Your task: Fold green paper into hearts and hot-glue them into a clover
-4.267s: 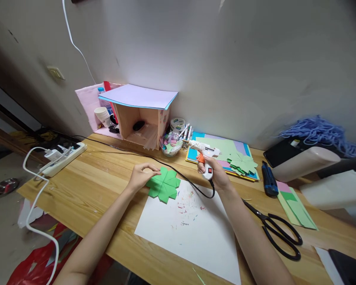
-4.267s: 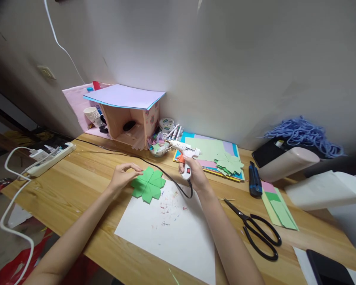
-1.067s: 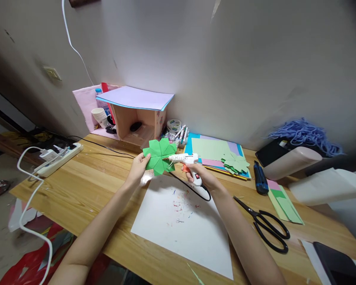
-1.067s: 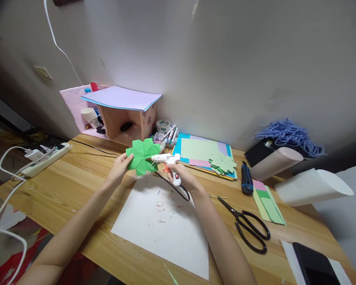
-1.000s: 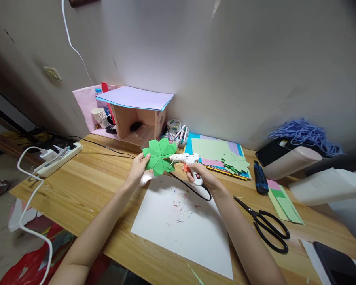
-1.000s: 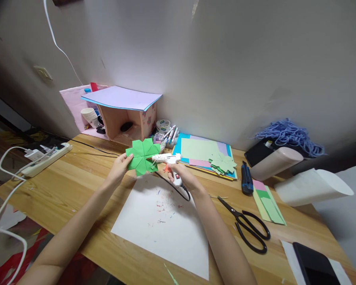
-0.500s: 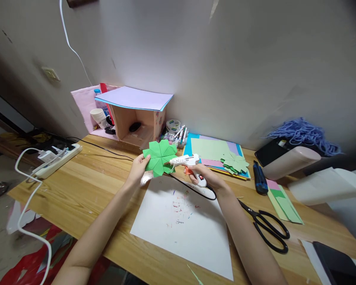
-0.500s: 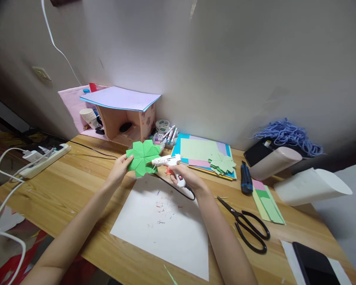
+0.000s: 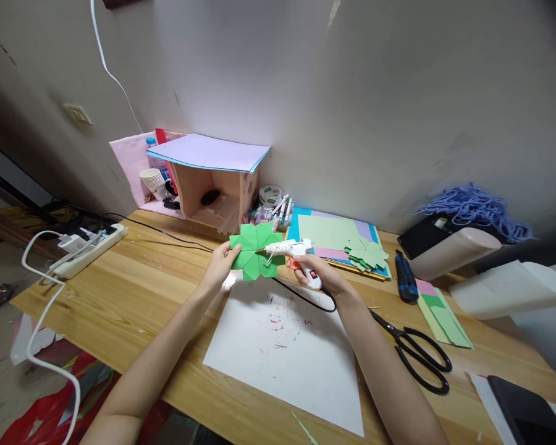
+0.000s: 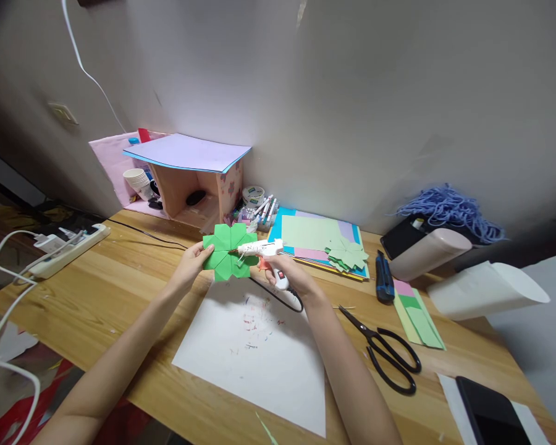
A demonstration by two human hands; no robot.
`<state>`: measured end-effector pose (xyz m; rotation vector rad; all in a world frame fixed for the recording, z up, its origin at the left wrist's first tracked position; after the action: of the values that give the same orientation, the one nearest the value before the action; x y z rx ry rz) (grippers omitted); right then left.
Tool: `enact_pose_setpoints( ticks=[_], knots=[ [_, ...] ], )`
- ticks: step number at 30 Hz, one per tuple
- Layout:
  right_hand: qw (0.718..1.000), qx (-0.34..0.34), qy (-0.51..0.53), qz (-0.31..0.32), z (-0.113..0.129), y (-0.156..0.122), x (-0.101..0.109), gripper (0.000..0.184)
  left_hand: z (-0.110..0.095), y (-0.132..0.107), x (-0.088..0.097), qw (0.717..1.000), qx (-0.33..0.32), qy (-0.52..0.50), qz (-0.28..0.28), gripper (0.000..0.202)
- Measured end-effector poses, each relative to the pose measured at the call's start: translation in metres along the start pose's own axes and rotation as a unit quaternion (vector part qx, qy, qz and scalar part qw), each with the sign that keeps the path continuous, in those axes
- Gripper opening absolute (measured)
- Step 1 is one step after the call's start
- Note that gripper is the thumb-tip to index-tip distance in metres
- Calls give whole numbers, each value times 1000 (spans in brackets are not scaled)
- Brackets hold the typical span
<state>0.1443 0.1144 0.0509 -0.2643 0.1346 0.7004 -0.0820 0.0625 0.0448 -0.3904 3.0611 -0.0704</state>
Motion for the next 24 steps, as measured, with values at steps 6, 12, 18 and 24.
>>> enact_pose_setpoints(
  ticks=[6,12,18,24],
  knots=[
    [996,33,55,-55,-2,4,3,28,7,0,2,1000,7,7,-4,46],
    [995,28,78,-62,-1,3,13,29,26,7,9,999,16,11,-29,47],
    [999,25,28,-35,-6,4,7,30,32,3,12,999,37,32,-5,45],
    [1000,19,14,-21,-10,5,-3,35,27,-5,9,995,31,87,27,41]
  ],
)
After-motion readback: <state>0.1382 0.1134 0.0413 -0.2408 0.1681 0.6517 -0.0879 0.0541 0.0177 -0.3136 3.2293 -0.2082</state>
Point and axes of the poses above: each hand's wrist, its own y-axis towards the middle knuckle, its own x-axis out of the back of the hand, z = x × y, the point moved 1 cm from there along y, towards the middle knuckle, and after that the axes turned 8 degrees about y, right-handed, at the moved point
